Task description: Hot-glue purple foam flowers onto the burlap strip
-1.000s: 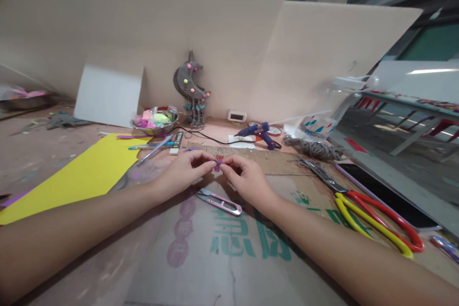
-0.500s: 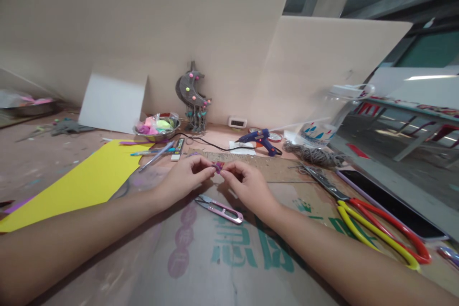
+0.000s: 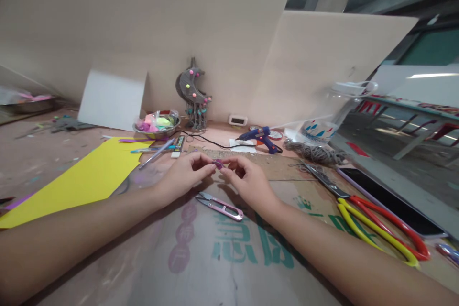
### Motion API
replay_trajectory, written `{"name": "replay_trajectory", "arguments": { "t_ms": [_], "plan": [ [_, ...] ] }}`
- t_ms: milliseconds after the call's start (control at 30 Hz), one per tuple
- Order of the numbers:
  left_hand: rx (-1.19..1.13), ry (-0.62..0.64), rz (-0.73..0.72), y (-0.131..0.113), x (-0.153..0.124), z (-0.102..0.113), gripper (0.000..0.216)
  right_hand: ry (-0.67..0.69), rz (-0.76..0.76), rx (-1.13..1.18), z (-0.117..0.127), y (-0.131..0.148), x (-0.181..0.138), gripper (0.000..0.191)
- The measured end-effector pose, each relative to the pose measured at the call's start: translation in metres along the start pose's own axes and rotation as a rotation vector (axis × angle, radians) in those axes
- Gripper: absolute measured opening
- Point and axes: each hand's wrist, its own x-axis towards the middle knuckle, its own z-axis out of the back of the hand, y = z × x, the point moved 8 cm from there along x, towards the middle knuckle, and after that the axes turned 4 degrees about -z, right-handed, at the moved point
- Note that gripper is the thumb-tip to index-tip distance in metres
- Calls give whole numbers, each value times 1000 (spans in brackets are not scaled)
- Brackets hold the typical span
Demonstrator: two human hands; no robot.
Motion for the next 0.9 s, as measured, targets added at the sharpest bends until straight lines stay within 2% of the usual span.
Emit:
{"name": "replay_trajectory", "arguments": {
  "t_ms": [233,433,500,667,800,900],
  "plan": [
    [47,-131,-20,5,3,13,16,16,19,-193,-2,-5,2,20],
    [-11,-170,-20,10,7,18,18,37,95,-506,12,-2,6,23],
    [-4,-160,-14,10,7,17,19,3,100,-474,19,4,8,23],
    [39,-122,-16,7,4,13,19,-13,76,-111,20,26,-3,23],
    [19,-109,-35,4,3,11,19,106,122,-46,4,44,-23,20],
    [9,-104,-26,4,2,10,19,244,122,-42,-9,43,-28,22]
  ]
}}
